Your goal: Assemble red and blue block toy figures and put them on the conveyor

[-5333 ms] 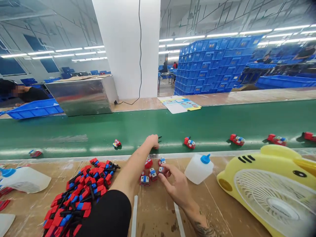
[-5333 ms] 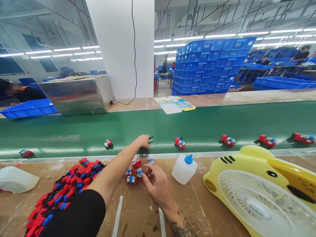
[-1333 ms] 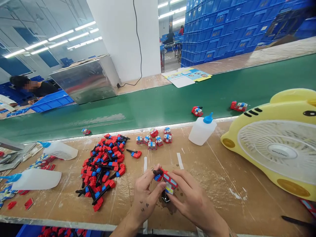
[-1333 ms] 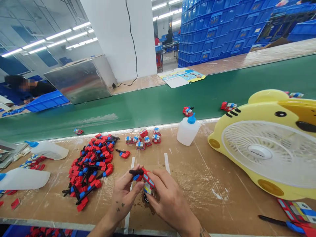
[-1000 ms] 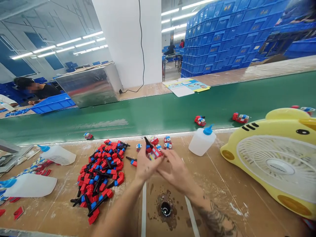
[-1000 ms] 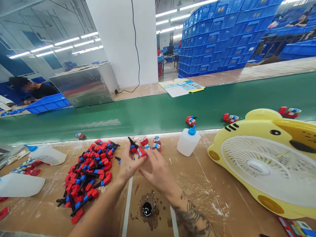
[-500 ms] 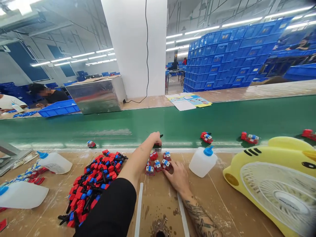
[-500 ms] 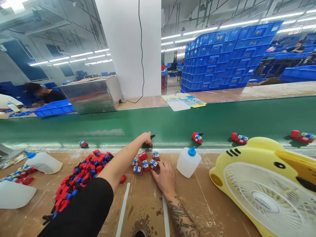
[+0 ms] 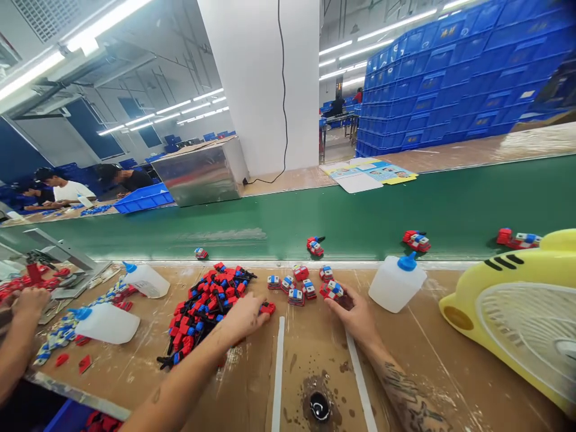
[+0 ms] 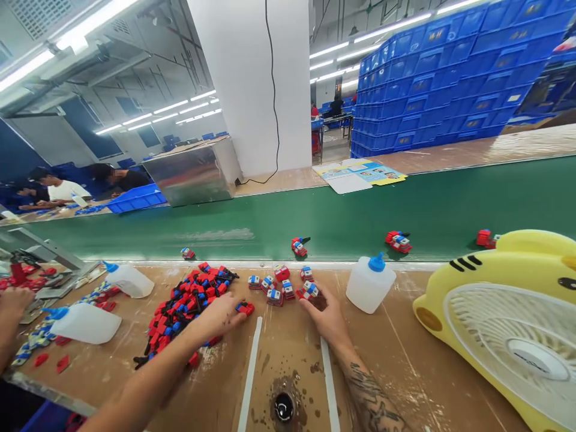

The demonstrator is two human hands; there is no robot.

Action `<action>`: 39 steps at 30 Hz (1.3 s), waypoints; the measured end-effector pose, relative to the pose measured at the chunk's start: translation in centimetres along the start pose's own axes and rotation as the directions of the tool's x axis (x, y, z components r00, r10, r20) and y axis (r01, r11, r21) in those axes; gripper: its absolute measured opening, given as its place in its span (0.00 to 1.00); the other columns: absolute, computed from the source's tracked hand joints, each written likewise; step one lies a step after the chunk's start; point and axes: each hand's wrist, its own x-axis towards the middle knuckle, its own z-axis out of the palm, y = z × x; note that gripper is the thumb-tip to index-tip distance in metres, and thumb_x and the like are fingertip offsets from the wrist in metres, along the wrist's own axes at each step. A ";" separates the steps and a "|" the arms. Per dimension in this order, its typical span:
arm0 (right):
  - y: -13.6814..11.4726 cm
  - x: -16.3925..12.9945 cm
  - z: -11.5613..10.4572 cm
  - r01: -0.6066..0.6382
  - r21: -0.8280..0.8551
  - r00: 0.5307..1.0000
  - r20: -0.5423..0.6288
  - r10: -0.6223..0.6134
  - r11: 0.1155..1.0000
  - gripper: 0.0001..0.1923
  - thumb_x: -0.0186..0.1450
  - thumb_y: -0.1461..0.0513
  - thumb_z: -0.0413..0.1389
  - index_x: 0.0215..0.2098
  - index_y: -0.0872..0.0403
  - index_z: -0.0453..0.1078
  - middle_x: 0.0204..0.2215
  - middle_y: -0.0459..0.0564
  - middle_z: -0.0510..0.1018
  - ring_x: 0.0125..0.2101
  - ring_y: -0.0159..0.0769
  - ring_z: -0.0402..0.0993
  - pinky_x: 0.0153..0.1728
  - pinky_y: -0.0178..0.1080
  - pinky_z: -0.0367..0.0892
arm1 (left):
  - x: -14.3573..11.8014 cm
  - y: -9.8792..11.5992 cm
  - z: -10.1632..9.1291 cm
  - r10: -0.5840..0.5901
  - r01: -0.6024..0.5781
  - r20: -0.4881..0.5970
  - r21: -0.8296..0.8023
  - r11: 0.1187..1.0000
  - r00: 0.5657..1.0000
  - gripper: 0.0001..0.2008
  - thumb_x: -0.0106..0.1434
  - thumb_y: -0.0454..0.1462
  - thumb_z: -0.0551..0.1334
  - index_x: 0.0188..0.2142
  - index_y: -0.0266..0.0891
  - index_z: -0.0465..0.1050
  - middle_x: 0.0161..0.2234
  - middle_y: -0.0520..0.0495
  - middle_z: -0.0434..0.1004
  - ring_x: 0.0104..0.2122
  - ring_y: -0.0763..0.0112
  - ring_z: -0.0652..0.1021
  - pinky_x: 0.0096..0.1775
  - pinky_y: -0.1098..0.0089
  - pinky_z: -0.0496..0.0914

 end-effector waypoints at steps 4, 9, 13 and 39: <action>-1.8 -4.2 0.2 -0.088 0.236 0.996 0.031 0.083 0.968 0.26 0.55 0.47 0.67 0.47 0.49 0.71 0.36 0.50 0.80 0.33 0.43 0.76 0.33 0.43 0.71 | -0.9 1.2 3.5 -0.112 0.105 -0.063 -0.103 0.989 0.992 0.15 0.71 0.42 0.52 0.44 0.40 0.76 0.39 0.37 0.77 0.44 0.52 0.77 0.44 0.62 0.69; -3.9 -9.1 -0.2 -0.246 0.589 0.969 0.159 0.188 0.770 0.25 0.50 0.57 0.73 0.45 0.45 0.73 0.33 0.45 0.78 0.29 0.35 0.71 0.27 0.35 0.64 | 0.0 2.0 4.5 -0.224 0.171 -0.148 -0.304 0.937 0.963 0.17 0.67 0.37 0.57 0.55 0.40 0.70 0.46 0.35 0.71 0.47 0.48 0.75 0.48 0.56 0.67; -5.1 -11.4 -0.7 -0.283 0.586 0.959 0.174 0.224 0.760 0.30 0.51 0.58 0.73 0.50 0.44 0.72 0.39 0.47 0.79 0.30 0.36 0.72 0.30 0.38 0.65 | -0.6 1.7 5.4 -0.244 0.105 -0.196 -0.537 0.837 0.950 0.29 0.57 0.27 0.61 0.59 0.38 0.66 0.48 0.38 0.70 0.54 0.50 0.70 0.54 0.58 0.62; -4.3 -14.7 -2.8 -0.436 0.574 0.893 0.183 0.411 0.693 0.24 0.54 0.52 0.69 0.47 0.51 0.76 0.44 0.56 0.80 0.39 0.45 0.75 0.39 0.44 0.69 | -9.3 3.0 7.4 -0.119 0.157 0.249 -0.847 -0.507 0.961 0.09 0.63 0.37 0.65 0.40 0.32 0.75 0.41 0.37 0.79 0.40 0.64 0.81 0.41 0.68 0.78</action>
